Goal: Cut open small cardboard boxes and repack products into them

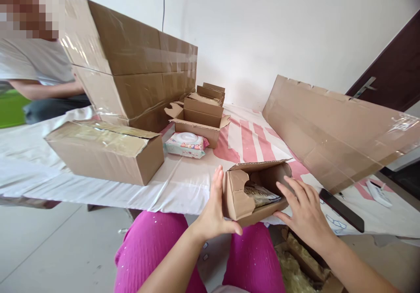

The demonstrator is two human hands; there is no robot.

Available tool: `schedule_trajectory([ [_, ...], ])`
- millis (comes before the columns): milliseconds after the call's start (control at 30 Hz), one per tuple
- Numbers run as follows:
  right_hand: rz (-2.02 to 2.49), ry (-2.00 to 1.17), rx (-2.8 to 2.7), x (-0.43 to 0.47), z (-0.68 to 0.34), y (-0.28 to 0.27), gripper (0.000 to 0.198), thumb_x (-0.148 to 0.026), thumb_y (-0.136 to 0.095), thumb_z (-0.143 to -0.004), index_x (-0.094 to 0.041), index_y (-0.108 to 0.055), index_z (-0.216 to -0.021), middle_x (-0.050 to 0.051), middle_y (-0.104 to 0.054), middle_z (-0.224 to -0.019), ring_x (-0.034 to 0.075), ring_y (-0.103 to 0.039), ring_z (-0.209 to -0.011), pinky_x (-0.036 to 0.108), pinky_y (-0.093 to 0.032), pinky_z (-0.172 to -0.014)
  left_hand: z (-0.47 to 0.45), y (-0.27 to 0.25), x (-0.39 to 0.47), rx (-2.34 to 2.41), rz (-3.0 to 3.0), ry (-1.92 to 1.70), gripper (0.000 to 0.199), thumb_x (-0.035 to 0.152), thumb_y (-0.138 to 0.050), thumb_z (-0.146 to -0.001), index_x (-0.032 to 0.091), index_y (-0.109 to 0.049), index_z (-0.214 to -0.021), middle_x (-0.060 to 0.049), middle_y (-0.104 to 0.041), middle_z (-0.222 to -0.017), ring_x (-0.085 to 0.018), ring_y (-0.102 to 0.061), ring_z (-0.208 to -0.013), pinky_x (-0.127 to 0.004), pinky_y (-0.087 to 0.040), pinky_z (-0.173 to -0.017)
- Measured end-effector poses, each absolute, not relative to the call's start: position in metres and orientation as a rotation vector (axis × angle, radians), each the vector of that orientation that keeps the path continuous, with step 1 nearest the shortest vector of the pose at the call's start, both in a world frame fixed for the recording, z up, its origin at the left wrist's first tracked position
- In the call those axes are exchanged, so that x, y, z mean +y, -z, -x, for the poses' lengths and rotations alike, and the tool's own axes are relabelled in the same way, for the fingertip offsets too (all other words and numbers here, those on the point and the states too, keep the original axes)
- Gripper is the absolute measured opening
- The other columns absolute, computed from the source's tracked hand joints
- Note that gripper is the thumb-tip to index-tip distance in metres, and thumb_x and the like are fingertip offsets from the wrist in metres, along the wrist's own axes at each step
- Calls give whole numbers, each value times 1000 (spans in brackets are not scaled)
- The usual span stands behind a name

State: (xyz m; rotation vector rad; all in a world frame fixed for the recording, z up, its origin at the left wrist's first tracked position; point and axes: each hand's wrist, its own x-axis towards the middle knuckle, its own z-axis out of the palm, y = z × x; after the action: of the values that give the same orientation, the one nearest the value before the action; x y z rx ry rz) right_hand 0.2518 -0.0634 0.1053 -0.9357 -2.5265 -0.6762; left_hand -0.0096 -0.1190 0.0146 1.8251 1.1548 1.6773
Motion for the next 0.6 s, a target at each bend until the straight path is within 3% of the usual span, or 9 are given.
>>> schedule_trajectory([
  [67, 937, 698, -2525, -58, -254, -105, 64, -43, -66, -83, -16, -45, -137, 18, -48, -140, 35, -46, -124, 52, -35, -103, 7, -13, -118, 1212, -1889, -1647, 134, 74, -73, -54, 32, 6, -152, -16, 8, -160, -45, 3, -146, -68, -8, -114],
  [200, 895, 689, -2554, -49, -254, -105, 73, -58, -58, -84, -15, -40, -141, 18, -48, -141, 36, -42, -129, 54, -32, -105, 4, -8, -117, 1308, -1801, -1710, 124, 53, -79, -65, 31, 7, -152, -19, -8, -158, -41, -12, -146, -66, -17, -113],
  [433, 1183, 741, -2296, -14, -268, -99, 47, -40, -46, -94, -18, -50, -136, 16, -57, -135, 41, -37, -133, 67, -25, -104, 8, -8, -115, 1395, -1782, -1743, 124, 47, -83, -62, 31, 1, -152, -18, -25, -152, -42, -26, -141, -65, -24, -111],
  [500, 1222, 598, -2319, -4, -274, -94, 50, -44, -43, -95, -17, -50, -137, 17, -59, -132, 40, -41, -131, 68, -28, -103, 9, -8, -116, 1397, -1805, -1740, 124, 48, -83, -62, 30, 0, -152, -19, -26, -152, -42, -27, -140, -65, -26, -110],
  [600, 1192, 70, -2463, 5, -280, -88, 52, -45, -38, -97, -17, -45, -139, 16, -62, -129, 30, -56, -120, 52, -46, -97, 9, -8, -117, 1414, -1827, -1730, 124, 48, -83, -61, 30, -1, -152, -19, -26, -152, -42, -27, -141, -64, -27, -111],
])
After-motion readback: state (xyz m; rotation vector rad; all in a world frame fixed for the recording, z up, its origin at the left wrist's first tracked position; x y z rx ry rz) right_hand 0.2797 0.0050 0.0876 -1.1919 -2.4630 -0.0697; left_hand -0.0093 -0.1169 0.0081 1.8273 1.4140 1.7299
